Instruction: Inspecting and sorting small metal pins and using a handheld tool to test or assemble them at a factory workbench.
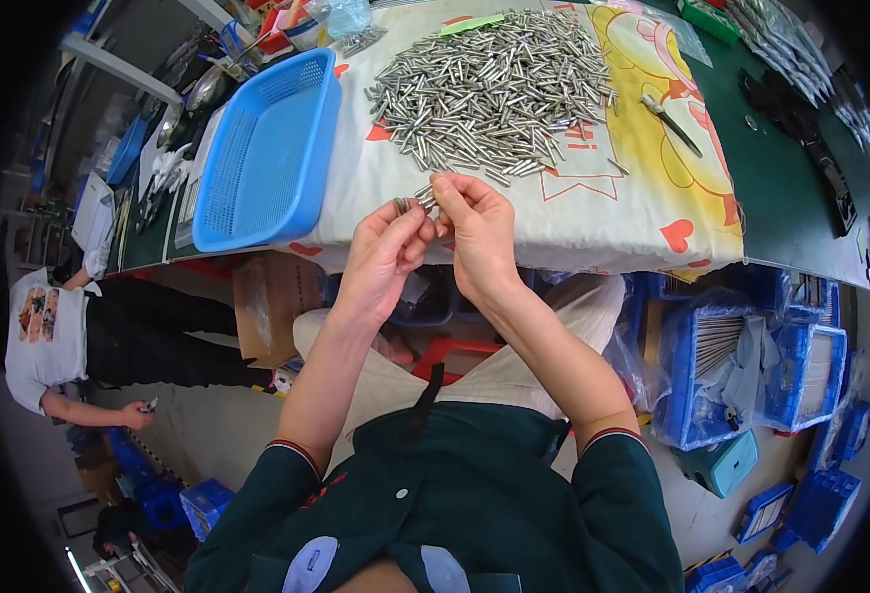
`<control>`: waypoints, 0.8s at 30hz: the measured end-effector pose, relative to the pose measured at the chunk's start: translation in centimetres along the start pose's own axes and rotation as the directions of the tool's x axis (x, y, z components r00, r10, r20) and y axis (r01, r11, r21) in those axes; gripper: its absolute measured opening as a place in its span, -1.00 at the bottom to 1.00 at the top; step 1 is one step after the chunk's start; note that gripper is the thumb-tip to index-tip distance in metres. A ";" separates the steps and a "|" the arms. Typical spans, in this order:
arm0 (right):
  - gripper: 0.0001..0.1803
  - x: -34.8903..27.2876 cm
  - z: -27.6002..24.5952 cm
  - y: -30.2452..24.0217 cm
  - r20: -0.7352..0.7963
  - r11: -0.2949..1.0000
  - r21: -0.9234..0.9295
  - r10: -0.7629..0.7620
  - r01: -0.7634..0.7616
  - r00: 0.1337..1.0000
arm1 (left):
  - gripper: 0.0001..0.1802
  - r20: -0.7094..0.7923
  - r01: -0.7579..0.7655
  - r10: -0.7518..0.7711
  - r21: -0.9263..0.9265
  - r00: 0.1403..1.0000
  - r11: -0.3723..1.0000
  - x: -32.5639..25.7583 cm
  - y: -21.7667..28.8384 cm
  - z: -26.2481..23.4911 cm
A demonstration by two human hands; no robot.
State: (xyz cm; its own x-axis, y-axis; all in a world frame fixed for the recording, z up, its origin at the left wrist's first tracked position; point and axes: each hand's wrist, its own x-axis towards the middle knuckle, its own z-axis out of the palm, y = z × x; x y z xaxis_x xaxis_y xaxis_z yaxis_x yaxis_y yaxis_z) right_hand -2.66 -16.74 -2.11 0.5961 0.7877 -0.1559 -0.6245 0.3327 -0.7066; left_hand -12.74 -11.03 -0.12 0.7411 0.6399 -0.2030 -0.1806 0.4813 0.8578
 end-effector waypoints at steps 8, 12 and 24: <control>-0.82 0.0 -0.2 0.4 -0.014 0.998 -0.050 -0.049 0.048 0.999 | -0.93 -0.007 -0.009 0.009 0.015 1.000 1.000 -0.1 -0.2 0.1; -0.82 0.0 0.0 0.5 -0.017 0.995 -0.077 -0.066 0.065 0.998 | -0.94 -0.001 -0.011 0.011 0.008 1.000 1.000 -0.1 -0.3 -0.1; -0.81 0.0 -0.1 -0.2 0.015 0.989 -0.128 -0.071 0.072 0.997 | -0.88 0.009 0.005 -0.005 0.001 1.000 1.000 -0.2 -0.5 -0.6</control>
State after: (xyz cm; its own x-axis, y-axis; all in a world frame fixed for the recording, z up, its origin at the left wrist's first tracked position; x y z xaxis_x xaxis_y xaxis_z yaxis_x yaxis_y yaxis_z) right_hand -2.45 -16.83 -2.09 0.6316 0.7694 -0.0952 -0.5097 0.3196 -0.7988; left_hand -13.16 -11.05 -0.80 0.7477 0.6321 -0.2034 -0.1761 0.4841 0.8571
